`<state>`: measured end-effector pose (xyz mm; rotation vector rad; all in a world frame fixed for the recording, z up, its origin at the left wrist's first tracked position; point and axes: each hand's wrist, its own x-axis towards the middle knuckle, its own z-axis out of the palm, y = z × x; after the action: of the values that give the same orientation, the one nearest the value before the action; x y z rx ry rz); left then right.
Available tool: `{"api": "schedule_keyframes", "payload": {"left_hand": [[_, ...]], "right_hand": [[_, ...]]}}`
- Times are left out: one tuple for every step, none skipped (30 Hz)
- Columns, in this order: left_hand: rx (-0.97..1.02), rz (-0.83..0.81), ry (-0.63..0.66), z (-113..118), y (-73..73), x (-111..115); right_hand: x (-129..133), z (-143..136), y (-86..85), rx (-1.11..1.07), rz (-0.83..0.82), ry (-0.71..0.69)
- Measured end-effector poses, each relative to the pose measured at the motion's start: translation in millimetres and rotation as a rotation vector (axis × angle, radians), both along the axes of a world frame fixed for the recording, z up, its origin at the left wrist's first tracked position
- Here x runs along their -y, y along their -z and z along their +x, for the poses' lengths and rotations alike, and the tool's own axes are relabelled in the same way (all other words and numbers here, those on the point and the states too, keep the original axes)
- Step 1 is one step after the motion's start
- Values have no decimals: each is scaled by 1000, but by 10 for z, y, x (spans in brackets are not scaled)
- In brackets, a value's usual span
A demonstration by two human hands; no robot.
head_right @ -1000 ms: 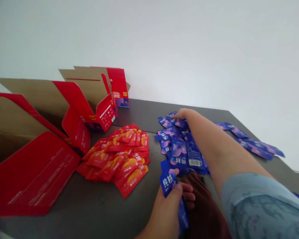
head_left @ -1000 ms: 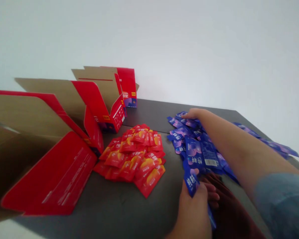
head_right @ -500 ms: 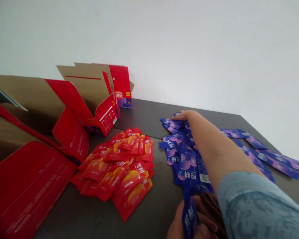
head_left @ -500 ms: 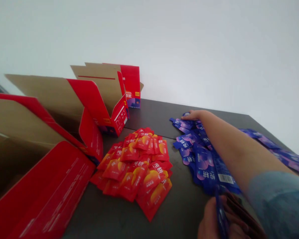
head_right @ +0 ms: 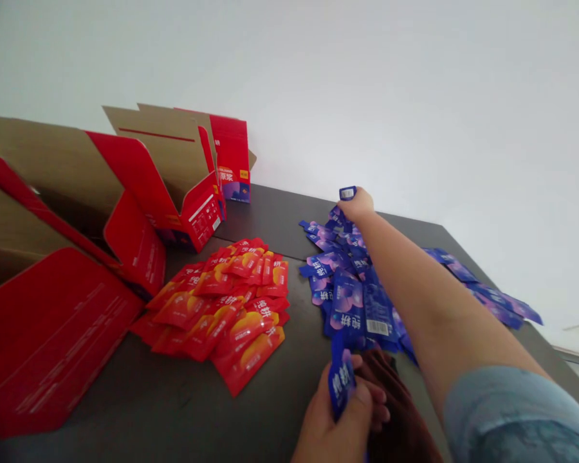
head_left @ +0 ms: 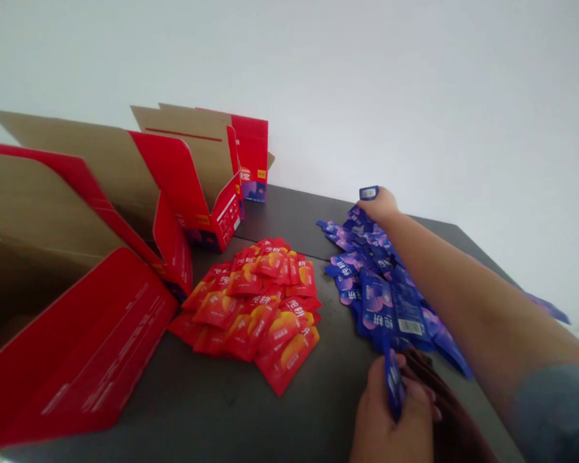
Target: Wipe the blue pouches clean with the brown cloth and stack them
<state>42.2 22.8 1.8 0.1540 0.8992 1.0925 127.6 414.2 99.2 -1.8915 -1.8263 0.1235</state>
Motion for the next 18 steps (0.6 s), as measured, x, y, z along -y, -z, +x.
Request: {"api": "schedule_keyframes", "payload": {"left_hand": [[8,21,-28,-6,-26,-19],[28,32,-69,-21,-56,-42],[82,-7,-105,-47,-89,-67],[143,-50,-159,-84,-124,-92],[169,-66,-204,-130,-161,-115],[189,-75,-231,-181,-198,-134],[203,-77,-261,-234,-235,-148],[216,-75,-283,-283,-271,-157],[233,-65,-299,-326,-305,-160],[252,-48,-306,-359,-337,-159],[271,-26,-305,-380,-364,-154],[285,-1,-300,-390,-387,-146],[294,20,-292,-390,-402,-135],[296,34,-283,-384,-409,-123],[290,41,-274,-374,-409,-111],[278,41,-267,-362,-401,-99],[262,37,-263,-352,-388,-89],[242,32,-263,-344,-372,-82]], "right_hand": [[168,-7,-47,-28,53,-6],[371,-10,-82,-52,102,-23],[610,-10,-103,-72,144,-48],[883,-5,-109,-88,181,-77],[1183,3,-98,-97,213,-105],[1503,14,-73,-105,237,-129],[1831,28,-33,-120,265,-174],[2155,42,18,-168,322,-251],[2464,56,79,-221,360,-302],[2746,70,147,-278,336,-337],[2995,81,216,-346,264,-388],[3203,91,285,-416,185,-432],[3370,98,347,-474,101,-477],[3494,103,399,-537,37,-498],[3578,104,437,-599,-5,-490],[3628,101,459,-659,-24,-457],[3649,94,465,-733,-18,-403],[3649,83,455,-830,2,-335]]}}
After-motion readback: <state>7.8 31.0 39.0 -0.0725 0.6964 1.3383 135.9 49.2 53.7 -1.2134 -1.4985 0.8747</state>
